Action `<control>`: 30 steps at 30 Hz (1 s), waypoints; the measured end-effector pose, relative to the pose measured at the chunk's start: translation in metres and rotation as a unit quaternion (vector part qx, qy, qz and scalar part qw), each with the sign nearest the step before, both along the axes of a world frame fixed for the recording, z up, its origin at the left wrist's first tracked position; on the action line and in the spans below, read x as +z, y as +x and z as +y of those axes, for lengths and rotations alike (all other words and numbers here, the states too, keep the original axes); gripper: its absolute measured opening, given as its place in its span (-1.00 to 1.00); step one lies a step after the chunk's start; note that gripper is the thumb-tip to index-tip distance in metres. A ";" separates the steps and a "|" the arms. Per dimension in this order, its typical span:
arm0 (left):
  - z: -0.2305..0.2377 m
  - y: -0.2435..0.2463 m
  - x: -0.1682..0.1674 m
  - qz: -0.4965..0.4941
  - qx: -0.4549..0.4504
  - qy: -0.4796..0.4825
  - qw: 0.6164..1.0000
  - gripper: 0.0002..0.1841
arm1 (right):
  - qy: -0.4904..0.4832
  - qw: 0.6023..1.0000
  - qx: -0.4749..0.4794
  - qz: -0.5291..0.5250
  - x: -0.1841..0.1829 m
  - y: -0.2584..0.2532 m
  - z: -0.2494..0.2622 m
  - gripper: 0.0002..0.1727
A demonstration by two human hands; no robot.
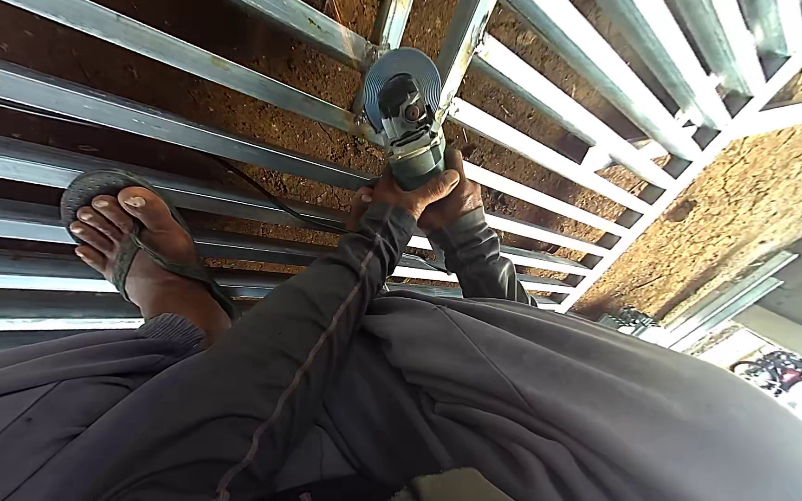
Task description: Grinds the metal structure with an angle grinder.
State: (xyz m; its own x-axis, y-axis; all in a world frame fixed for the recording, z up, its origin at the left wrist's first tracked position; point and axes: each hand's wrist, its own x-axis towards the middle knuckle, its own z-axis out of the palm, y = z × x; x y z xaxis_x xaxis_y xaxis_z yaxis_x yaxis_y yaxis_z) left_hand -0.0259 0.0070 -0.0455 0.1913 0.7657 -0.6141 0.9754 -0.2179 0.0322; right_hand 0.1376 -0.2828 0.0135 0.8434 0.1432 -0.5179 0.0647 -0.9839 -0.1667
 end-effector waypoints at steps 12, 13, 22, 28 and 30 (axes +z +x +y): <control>0.008 -0.022 -0.034 0.019 -0.016 0.025 0.999 -0.17 | 0.031 0.999 0.032 -0.001 -0.009 0.011 -0.008 -0.13; 0.005 -0.002 -0.015 0.054 0.018 -0.013 0.998 -0.22 | 0.034 0.999 0.036 0.003 -0.009 0.012 -0.009 -0.13; 0.019 -0.047 -0.059 -0.004 -0.054 0.047 0.997 -0.08 | 0.040 0.998 0.046 0.016 -0.010 0.014 -0.012 -0.10; -0.010 0.022 0.035 -0.026 0.033 -0.030 0.999 -0.04 | 0.052 0.998 0.035 0.025 -0.008 0.015 -0.011 -0.04; -0.016 0.024 0.043 -0.064 0.027 -0.016 0.997 -0.02 | 0.059 0.997 0.048 0.031 -0.007 0.015 -0.014 -0.01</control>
State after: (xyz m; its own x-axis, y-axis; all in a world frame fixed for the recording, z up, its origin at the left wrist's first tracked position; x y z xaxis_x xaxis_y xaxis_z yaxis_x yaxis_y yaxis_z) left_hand -0.0017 -0.0086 -0.0027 0.2284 0.7576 -0.6114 0.9732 -0.1618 0.1632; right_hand 0.1528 -0.2972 0.0068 0.7895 0.2852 -0.5434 0.1442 -0.9469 -0.2875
